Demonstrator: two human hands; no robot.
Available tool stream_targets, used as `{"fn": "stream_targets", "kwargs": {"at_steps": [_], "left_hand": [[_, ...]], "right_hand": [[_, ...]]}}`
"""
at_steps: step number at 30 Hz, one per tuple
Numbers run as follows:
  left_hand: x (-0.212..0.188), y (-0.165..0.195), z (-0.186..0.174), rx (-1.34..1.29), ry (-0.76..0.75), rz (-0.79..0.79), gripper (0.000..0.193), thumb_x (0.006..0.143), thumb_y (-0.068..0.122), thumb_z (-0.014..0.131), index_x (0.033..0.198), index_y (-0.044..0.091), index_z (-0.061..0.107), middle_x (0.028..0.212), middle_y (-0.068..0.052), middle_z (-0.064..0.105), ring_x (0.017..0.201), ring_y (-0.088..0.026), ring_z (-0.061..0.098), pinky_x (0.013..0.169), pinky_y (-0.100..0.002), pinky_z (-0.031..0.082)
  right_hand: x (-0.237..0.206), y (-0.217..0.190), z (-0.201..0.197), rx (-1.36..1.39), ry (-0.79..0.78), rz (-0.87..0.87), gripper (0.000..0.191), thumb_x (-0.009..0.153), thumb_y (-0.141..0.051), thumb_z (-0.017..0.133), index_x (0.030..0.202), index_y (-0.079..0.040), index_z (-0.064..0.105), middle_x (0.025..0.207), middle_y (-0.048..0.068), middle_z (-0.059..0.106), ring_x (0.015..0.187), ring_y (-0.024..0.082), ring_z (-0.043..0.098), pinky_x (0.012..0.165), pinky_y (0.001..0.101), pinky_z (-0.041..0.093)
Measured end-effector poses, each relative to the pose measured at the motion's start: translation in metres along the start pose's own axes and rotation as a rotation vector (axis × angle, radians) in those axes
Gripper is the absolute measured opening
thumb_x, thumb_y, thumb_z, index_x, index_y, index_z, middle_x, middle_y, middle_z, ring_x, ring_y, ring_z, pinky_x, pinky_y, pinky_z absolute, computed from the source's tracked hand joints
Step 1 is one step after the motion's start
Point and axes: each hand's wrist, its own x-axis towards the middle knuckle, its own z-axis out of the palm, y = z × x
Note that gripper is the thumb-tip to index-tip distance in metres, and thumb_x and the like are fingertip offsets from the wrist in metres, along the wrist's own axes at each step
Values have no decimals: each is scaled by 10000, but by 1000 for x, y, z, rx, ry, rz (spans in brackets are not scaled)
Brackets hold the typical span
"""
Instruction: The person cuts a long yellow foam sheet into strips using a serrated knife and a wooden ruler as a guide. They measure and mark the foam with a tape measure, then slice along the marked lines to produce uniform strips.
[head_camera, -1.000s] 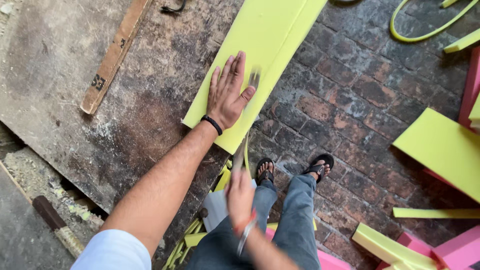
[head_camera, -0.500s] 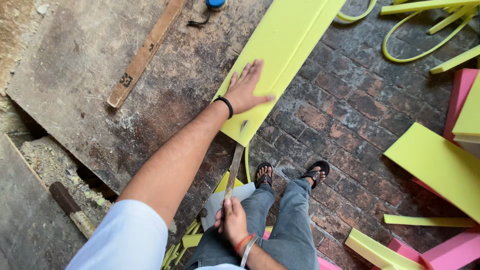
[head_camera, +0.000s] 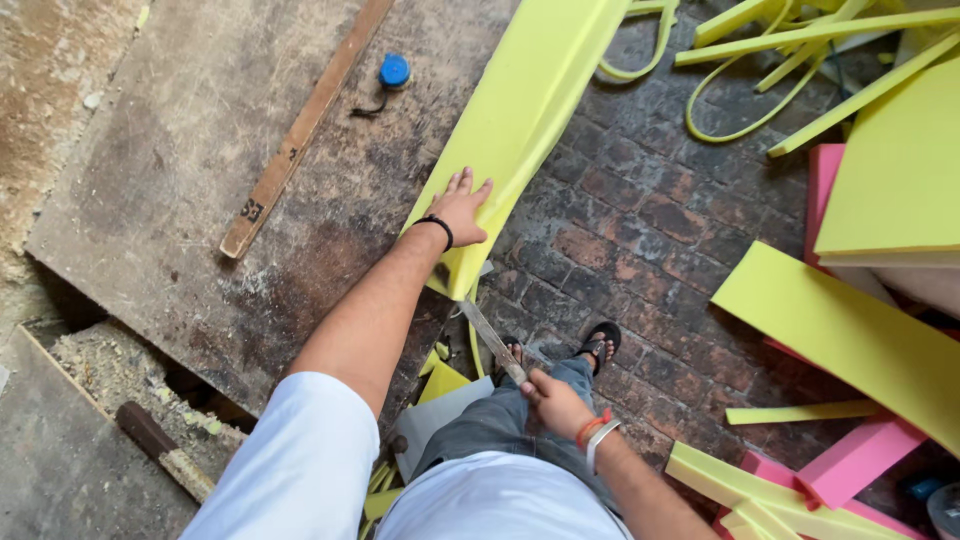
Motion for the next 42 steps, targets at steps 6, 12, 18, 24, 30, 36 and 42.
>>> {"fn": "stream_targets", "kwargs": {"at_steps": [6,12,18,24,30,36,42], "left_hand": [[7,-3,-9,-146,300,107,620,831,3,537,1406,221,612,1509,-167,501,1379,-361,475,1152,-426,394],[-5,35,-34,-451,341,-53,472,853,26,538,1250,193,733,1168,-152,741,1079,-332,697,928,-412,543],[18,105,-53,-729,198,243,546,801,-62,500,1242,151,740,1028,-58,795,957,-172,722,872,-304,539],[92,144,-75,-814,-57,385,448,860,-35,524,1216,90,764,991,-34,792,861,-120,705,825,-265,546],[213,172,-123,-751,31,409,277,953,112,685,1222,94,748,966,-86,751,844,-139,653,772,-300,529],[321,171,-188,-532,321,450,537,826,198,770,1343,132,639,1286,-155,681,1203,-303,629,1012,-403,500],[370,127,-224,-403,486,-106,853,770,374,844,1482,123,447,1498,-185,505,1346,-373,517,1084,-457,459]], "right_hand": [[-25,-19,-124,-324,-136,-23,286,1049,-282,582,888,-46,587,676,37,531,657,150,522,653,316,462],[-44,-48,-235,199,106,-88,262,1050,-231,571,887,-30,610,719,-33,500,658,113,448,607,305,408],[-24,-51,-329,135,447,-163,270,1032,-253,585,882,-34,633,674,-10,503,603,99,471,563,279,418],[-7,-62,-415,111,621,-156,273,1033,-267,614,913,-25,657,682,7,515,610,115,467,562,308,410],[9,-107,-542,-184,824,26,271,1019,-316,605,1067,-83,735,820,49,698,745,161,617,710,338,523],[39,-197,-699,-132,936,50,233,1027,-243,588,1068,-94,762,785,16,688,705,140,598,644,317,501],[76,-251,-814,375,1453,-152,226,1099,-262,597,1015,-65,667,676,5,558,495,103,476,423,278,356]]}}
